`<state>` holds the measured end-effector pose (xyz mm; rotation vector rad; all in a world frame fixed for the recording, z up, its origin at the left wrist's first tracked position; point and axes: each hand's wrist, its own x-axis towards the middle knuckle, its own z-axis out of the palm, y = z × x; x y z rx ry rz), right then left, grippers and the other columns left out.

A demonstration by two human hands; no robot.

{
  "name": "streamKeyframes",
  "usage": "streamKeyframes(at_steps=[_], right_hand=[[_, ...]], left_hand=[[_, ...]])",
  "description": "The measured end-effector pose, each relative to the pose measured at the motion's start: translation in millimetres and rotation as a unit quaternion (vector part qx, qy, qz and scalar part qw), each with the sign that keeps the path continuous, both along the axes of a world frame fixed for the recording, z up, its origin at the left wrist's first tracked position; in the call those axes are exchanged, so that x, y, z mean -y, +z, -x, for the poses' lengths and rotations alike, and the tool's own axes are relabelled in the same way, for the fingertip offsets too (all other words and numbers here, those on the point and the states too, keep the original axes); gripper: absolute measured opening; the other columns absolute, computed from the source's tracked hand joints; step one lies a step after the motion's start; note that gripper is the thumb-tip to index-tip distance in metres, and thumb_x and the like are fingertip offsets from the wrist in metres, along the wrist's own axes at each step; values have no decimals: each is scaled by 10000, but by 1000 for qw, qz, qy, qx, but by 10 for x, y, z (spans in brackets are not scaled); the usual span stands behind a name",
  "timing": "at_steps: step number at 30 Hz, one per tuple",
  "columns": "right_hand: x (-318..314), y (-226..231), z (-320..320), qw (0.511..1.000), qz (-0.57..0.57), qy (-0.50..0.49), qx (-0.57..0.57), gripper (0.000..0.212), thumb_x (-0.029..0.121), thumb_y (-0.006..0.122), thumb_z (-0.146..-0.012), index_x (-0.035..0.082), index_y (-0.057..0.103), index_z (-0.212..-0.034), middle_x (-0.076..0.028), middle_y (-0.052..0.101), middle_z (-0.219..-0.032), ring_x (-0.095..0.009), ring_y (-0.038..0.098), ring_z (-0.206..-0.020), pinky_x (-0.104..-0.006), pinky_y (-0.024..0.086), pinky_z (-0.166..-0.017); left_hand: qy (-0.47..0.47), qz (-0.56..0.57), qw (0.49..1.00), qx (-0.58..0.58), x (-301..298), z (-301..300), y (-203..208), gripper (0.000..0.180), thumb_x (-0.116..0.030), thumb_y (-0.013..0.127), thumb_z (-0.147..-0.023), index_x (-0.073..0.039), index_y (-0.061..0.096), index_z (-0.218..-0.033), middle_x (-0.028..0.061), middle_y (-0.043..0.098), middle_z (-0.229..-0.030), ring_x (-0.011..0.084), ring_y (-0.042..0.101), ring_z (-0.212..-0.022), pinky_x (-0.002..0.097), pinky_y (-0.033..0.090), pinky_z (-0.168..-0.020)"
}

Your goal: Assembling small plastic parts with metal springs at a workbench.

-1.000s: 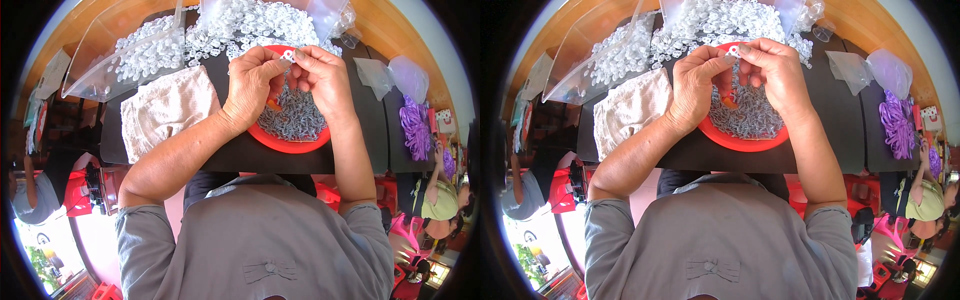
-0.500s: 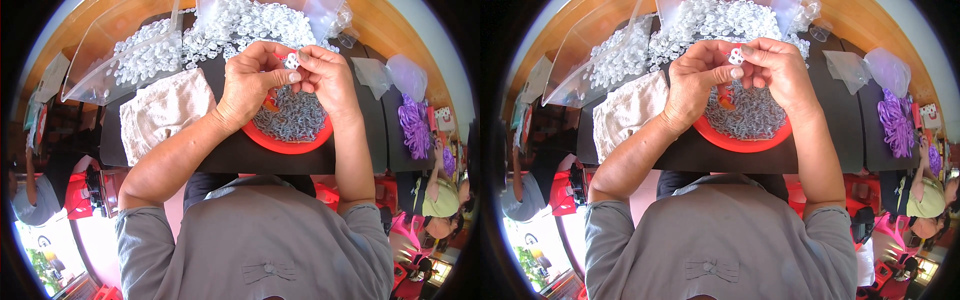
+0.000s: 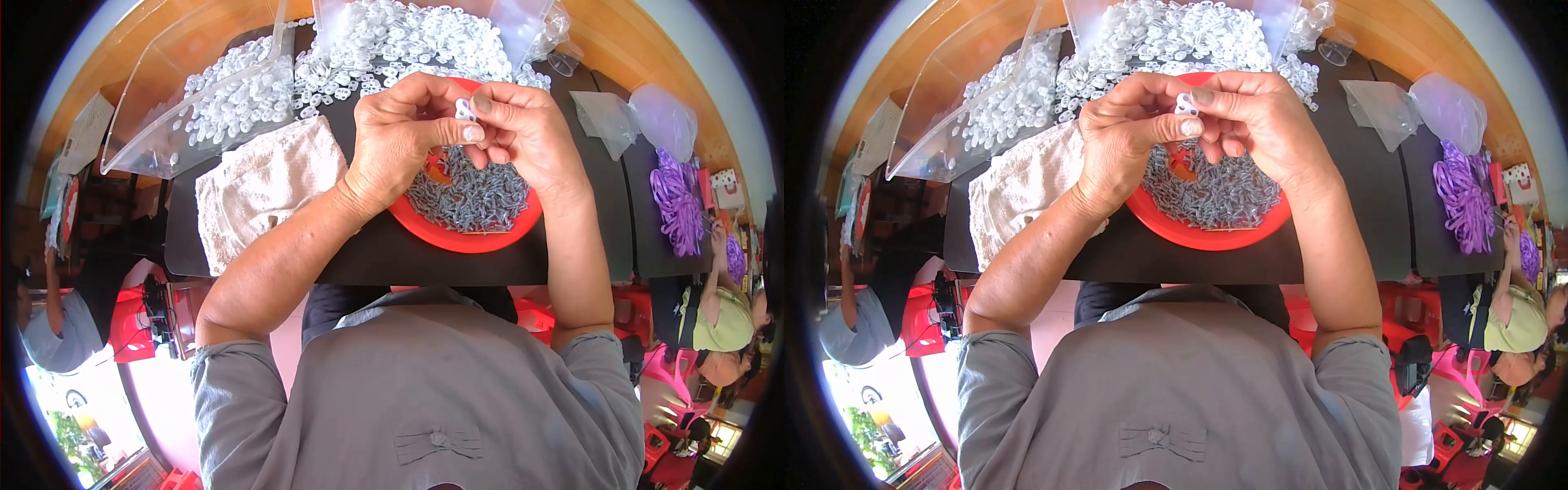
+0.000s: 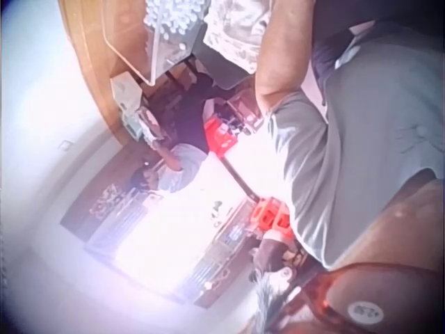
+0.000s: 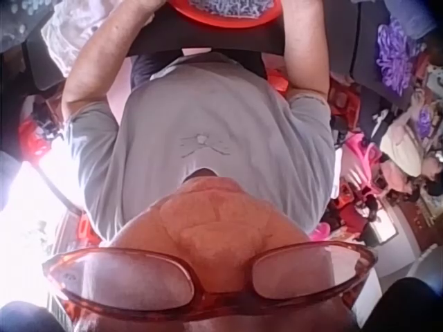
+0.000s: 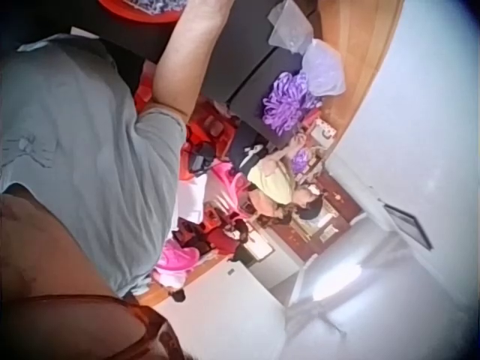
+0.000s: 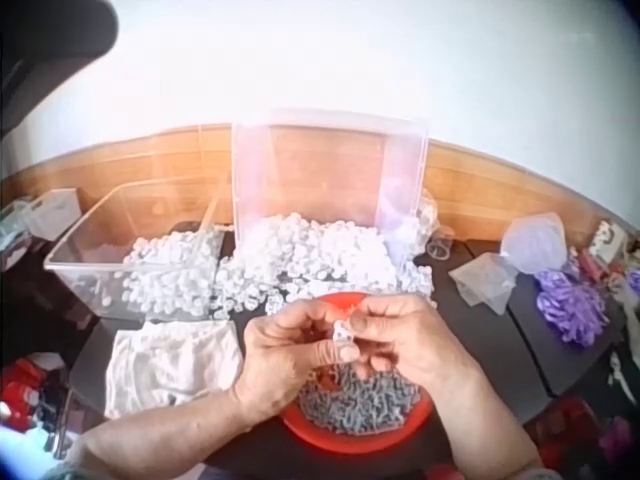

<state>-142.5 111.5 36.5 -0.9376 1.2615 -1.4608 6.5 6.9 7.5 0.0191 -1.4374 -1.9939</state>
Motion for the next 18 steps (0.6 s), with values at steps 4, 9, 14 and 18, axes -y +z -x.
streamKeyframes(at_steps=[4,9,14,18], right_hand=[[-11,19,-23,1000,-4,7,-3,231,190,600,-942,-38,622,-907,-54,558,-639,-146,567,-480,-183,330,-383],[-16,35,-52,1000,-9,4,-4,225,184,608,-938,-34,620,-885,-49,550,-631,-137,554,-468,-181,326,-382],[-21,64,-76,1000,2,-4,11,221,186,620,-931,-28,624,-873,-50,560,-630,-134,555,-474,-177,323,-389],[-24,77,-79,1000,5,-14,-5,219,186,620,-931,-24,625,-870,-55,581,-647,-127,566,-492,-179,331,-401]], left_hand=[[7,6,1000,0,-23,-15,39,215,48,731,-781,38,625,-968,125,687,-835,180,675,-735,284,566,-698],[16,18,1000,1,-29,-29,74,175,96,694,-792,67,588,-927,166,677,-800,240,695,-673,311,593,-625],[20,48,998,-19,-21,-9,55,197,103,695,-788,53,587,-945,162,672,-809,241,697,-681,313,593,-630],[29,37,998,-29,-57,9,46,206,105,698,-787,44,590,-951,155,669,-812,231,698,-684,304,589,-629]])
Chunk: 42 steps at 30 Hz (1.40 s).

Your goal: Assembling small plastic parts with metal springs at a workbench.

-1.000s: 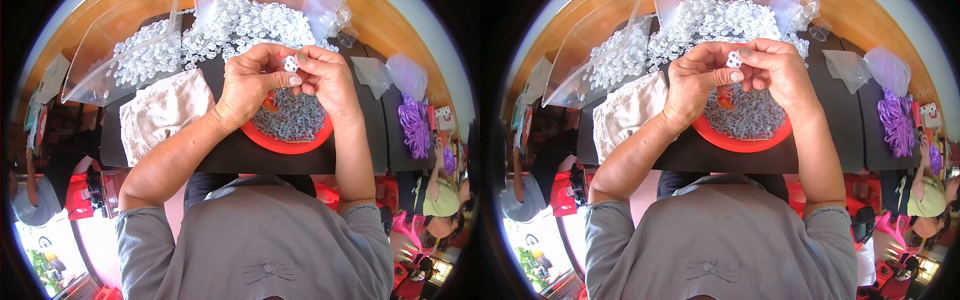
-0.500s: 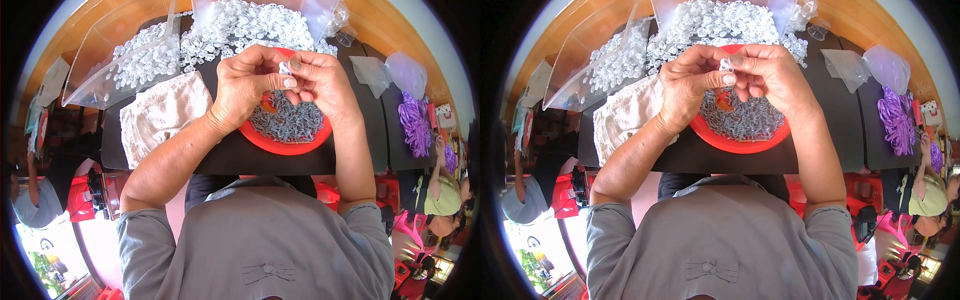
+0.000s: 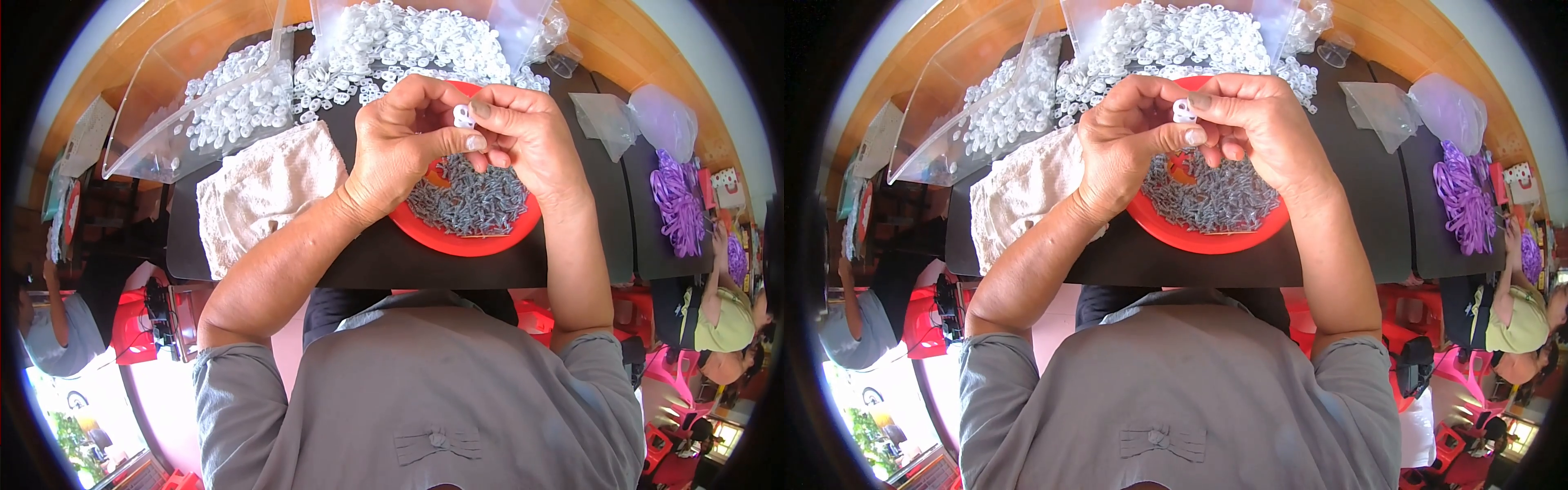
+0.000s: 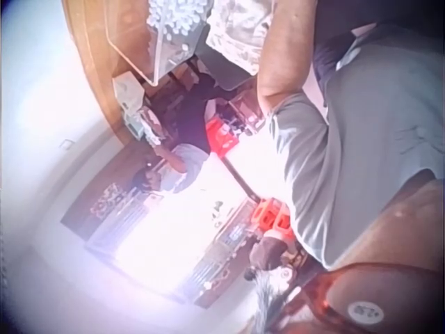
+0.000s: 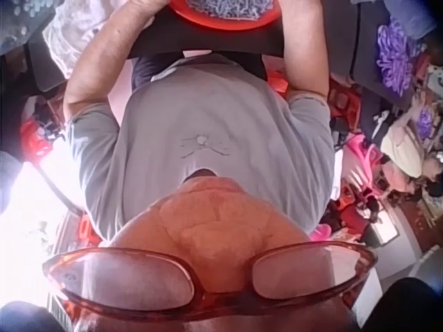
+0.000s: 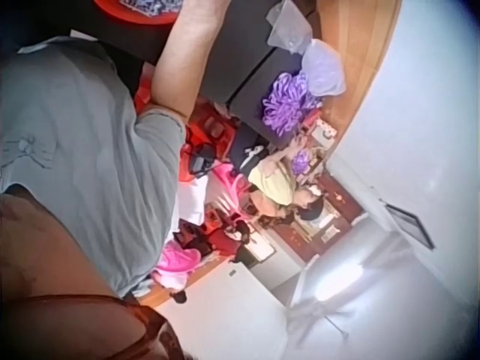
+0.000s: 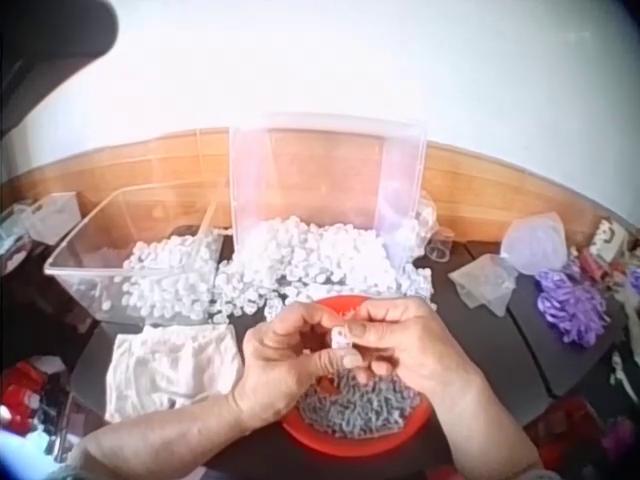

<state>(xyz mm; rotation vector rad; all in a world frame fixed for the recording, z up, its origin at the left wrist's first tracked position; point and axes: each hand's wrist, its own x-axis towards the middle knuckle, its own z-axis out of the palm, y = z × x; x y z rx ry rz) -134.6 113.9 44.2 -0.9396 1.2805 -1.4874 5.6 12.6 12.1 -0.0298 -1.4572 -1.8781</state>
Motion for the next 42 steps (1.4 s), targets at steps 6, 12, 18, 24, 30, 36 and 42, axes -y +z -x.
streamKeyframes(at_steps=[6,12,18,24,30,36,42], right_hand=[[-6,-9,-4,1000,-6,11,-15,218,178,611,-933,-29,620,-865,-55,584,-655,-118,566,-493,-174,331,-401],[-6,-50,-34,999,4,33,10,206,163,605,-933,-33,614,-867,-55,581,-664,-113,555,-491,-166,325,-400],[-9,-46,-74,999,20,35,18,194,153,614,-925,-32,616,-867,-55,580,-661,-113,551,-497,-167,321,-404],[-9,-83,-85,998,25,42,37,189,155,624,-915,-30,622,-876,-50,573,-646,-116,546,-494,-169,319,-407],[-15,-78,-95,998,28,35,41,176,144,625,-910,-29,626,-874,-45,569,-642,-112,541,-490,-171,320,-406],[20,-84,-97,998,43,24,27,169,142,618,-918,-21,635,-872,-32,577,-653,-98,546,-507,-169,336,-424],[29,-27,-56,999,29,-26,-26,170,152,617,-924,-11,654,-895,-24,597,-674,-87,548,-527,-182,374,-465]], left_hand=[[36,53,998,25,9,-22,-22,187,105,700,-787,33,585,-915,132,671,-792,207,699,-678,286,580,-604],[41,110,993,35,37,-82,30,180,119,700,-780,28,566,-860,126,674,-761,216,707,-678,284,579,-591],[27,129,990,43,84,-106,57,192,101,721,-770,17,571,-856,123,685,-769,206,710,-681,275,579,-603],[54,172,983,46,103,-119,45,246,-2,825,-691,-37,639,-849,5,627,-738,64,561,-666,214,455,-601],[56,214,975,23,132,-107,39,247,-27,833,-689,-43,641,-844,4,622,-729,55,533,-644,212,430,-575],[54,182,981,31,105,-90,62,236,2,804,-720,-44,636,-878,2,621,-749,74,550,-695,231,453,-634],[79,145,986,25,96,-18,-7,184,65,738,-773,-7,593,-860,58,661,-728,129,688,-691,235,546,-598]])
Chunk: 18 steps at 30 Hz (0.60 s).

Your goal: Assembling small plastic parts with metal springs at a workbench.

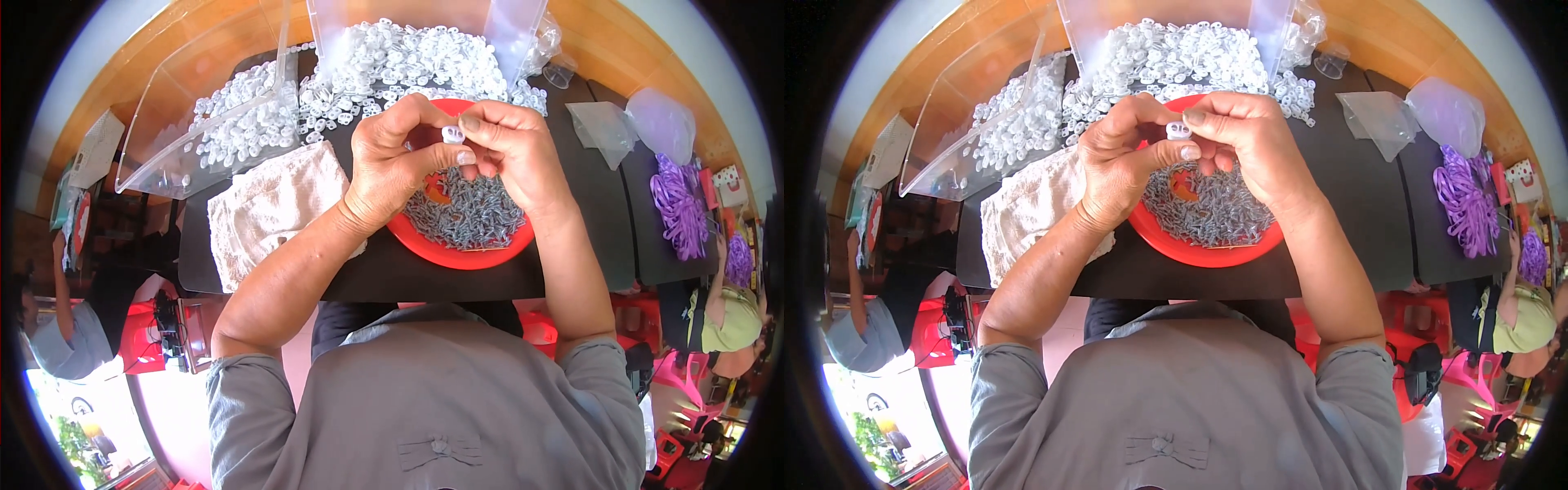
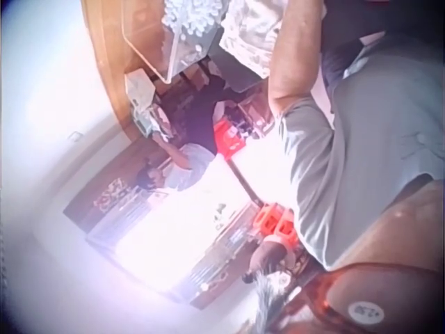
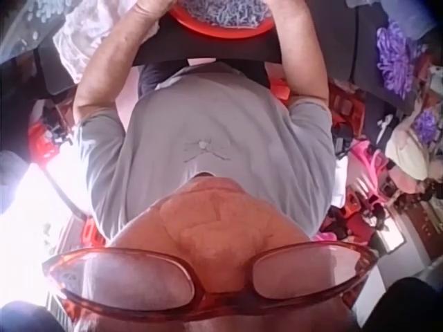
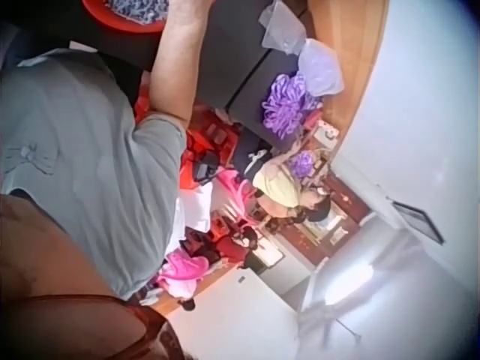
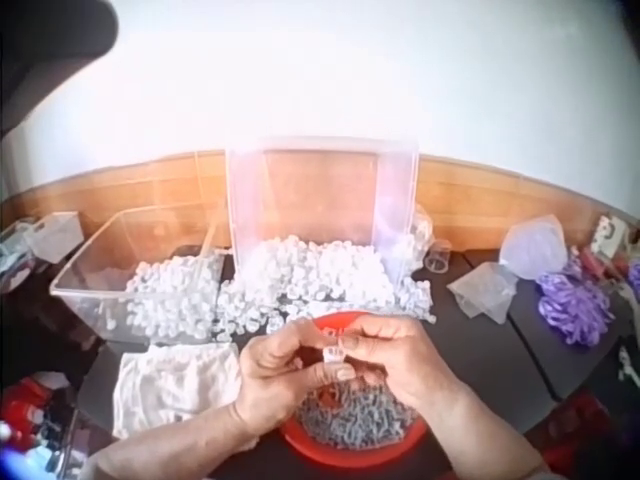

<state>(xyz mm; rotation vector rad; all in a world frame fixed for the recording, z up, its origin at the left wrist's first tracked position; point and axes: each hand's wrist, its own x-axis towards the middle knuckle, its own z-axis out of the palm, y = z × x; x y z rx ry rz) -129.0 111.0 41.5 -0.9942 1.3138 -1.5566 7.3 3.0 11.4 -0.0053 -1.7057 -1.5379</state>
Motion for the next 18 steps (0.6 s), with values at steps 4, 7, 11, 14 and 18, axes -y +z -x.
streamKeyframes(at_steps=[4,7,11,14,18], right_hand=[[-10,-23,45,1000,1,-12,-24,174,160,621,-919,-7,657,-889,-23,598,-673,-87,543,-524,-192,374,-468],[-25,-4,43,999,-2,6,-40,177,164,626,-912,-7,651,-875,-26,596,-677,-93,541,-521,-190,360,-462],[29,-40,-35,999,-7,27,-38,173,158,615,-914,-5,643,-863,-29,594,-680,-99,544,-522,-191,354,-458],[71,-58,-61,1000,-3,-6,21,174,166,601,-917,1,639,-876,-28,583,-673,-111,552,-526,-192,359,-461],[79,-142,44,996,6,-86,-35,203,221,645,-905,20,648,-875,14,502,-619,-120,552,-542,-212,328,-466]], left_hand=[[10,15,999,37,9,-3,-25,268,13,809,-704,-38,621,-889,-9,586,-793,76,523,-733,234,447,-678],[12,39,999,21,14,-11,-29,258,11,806,-710,-33,618,-881,-11,588,-782,74,522,-721,230,448,-667],[6,27,998,48,45,-82,-13,233,33,790,-724,-30,615,-865,5,609,-791,78,555,-707,220,458,-647],[-33,-103,994,5,25,-8,23,209,66,768,-730,-18,615,-845,24,623,-775,84,590,-715,223,473,-637],[171,3,985,7,120,-171,522,135,58,717,-754,-5,618,-820,41,635,-786,95,600,-684,247,479,-564]])
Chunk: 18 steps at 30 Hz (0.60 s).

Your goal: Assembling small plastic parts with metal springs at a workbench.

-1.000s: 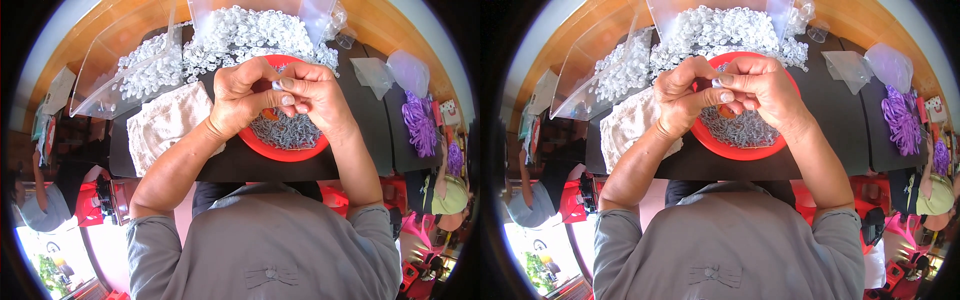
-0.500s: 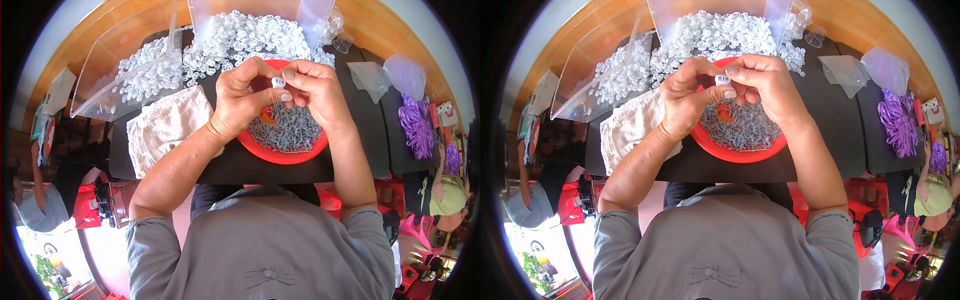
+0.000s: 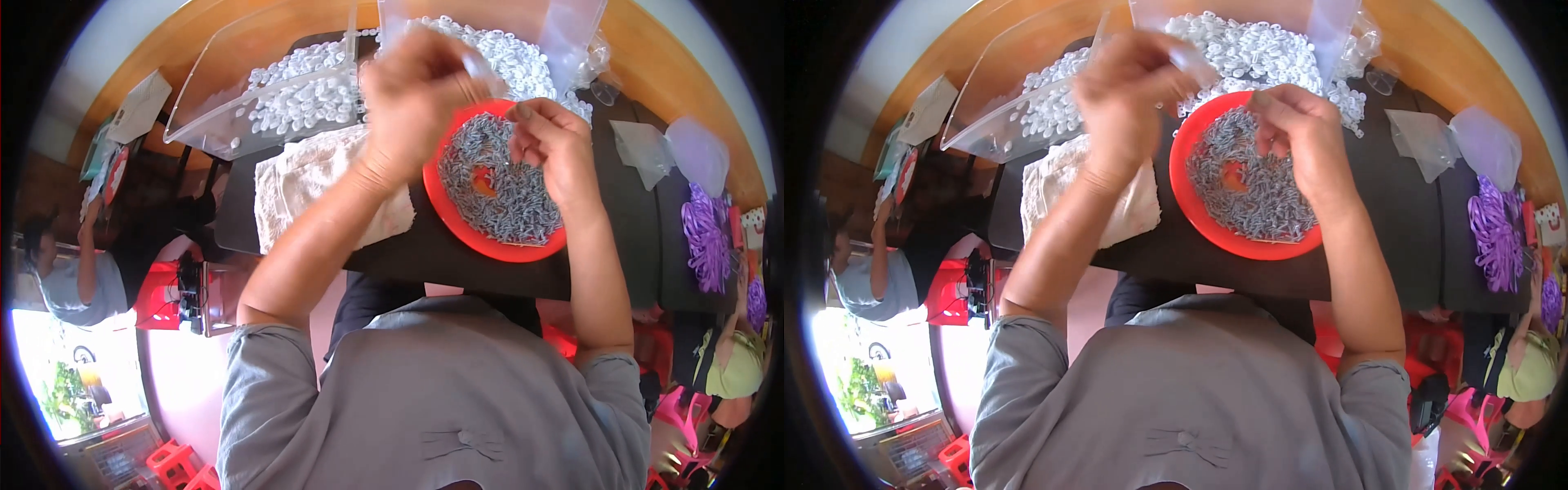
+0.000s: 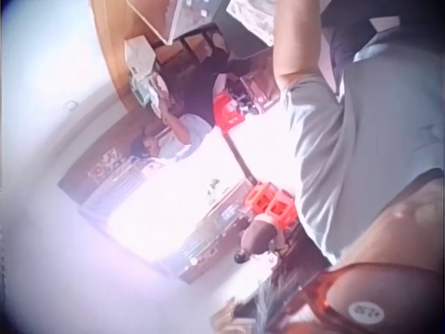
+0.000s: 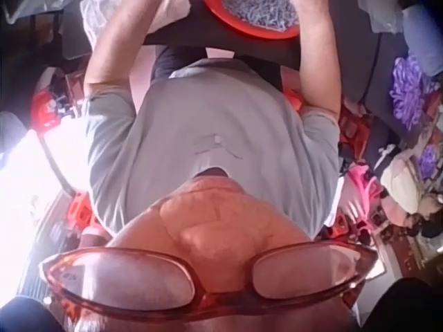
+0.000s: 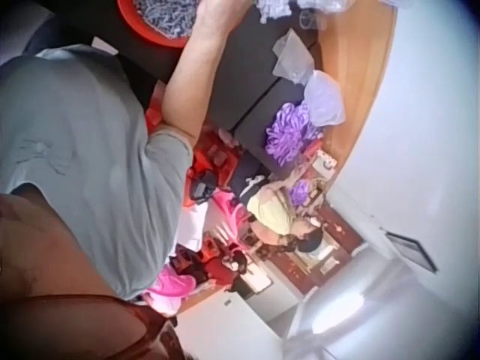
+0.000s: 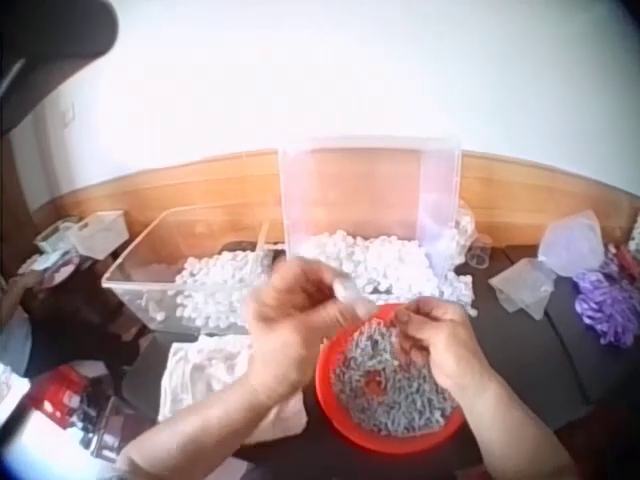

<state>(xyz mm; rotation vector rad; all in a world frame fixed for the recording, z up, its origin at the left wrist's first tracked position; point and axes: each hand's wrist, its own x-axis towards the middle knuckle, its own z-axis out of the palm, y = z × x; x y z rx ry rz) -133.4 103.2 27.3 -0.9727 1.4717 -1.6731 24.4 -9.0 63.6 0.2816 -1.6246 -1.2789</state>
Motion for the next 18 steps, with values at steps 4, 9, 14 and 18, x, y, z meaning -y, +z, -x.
streamKeyframes(at_steps=[4,9,14,18], right_hand=[[7,-26,75,1000,-3,-1,18,200,214,635,-912,19,652,-873,17,503,-621,-114,543,-543,-207,303,-469],[62,-6,-33,1000,-3,13,-22,194,205,634,-911,17,651,-869,21,502,-620,-108,536,-543,-204,304,-472],[-3,10,-122,997,-3,8,-81,166,178,645,-895,12,658,-890,10,540,-645,-89,541,-565,-199,315,-486],[-62,131,-347,991,35,50,-116,139,150,651,-886,14,665,-914,4,570,-671,-70,537,-591,-194,328,-507]], left_hand=[[208,39,977,-34,535,-440,625,193,-18,701,-769,-21,690,-961,29,636,-729,152,581,-607,268,490,-579],[361,204,898,148,1319,-729,575,139,30,711,-704,14,637,-821,29,597,-717,102,508,-567,246,409,-495],[325,379,863,76,578,-551,239,119,52,688,-695,-11,624,-772,92,570,-711,167,555,-589,303,447,-546],[305,467,828,54,740,-418,-2,104,60,649,-735,-24,589,-751,128,583,-743,298,588,-632,357,459,-561]])
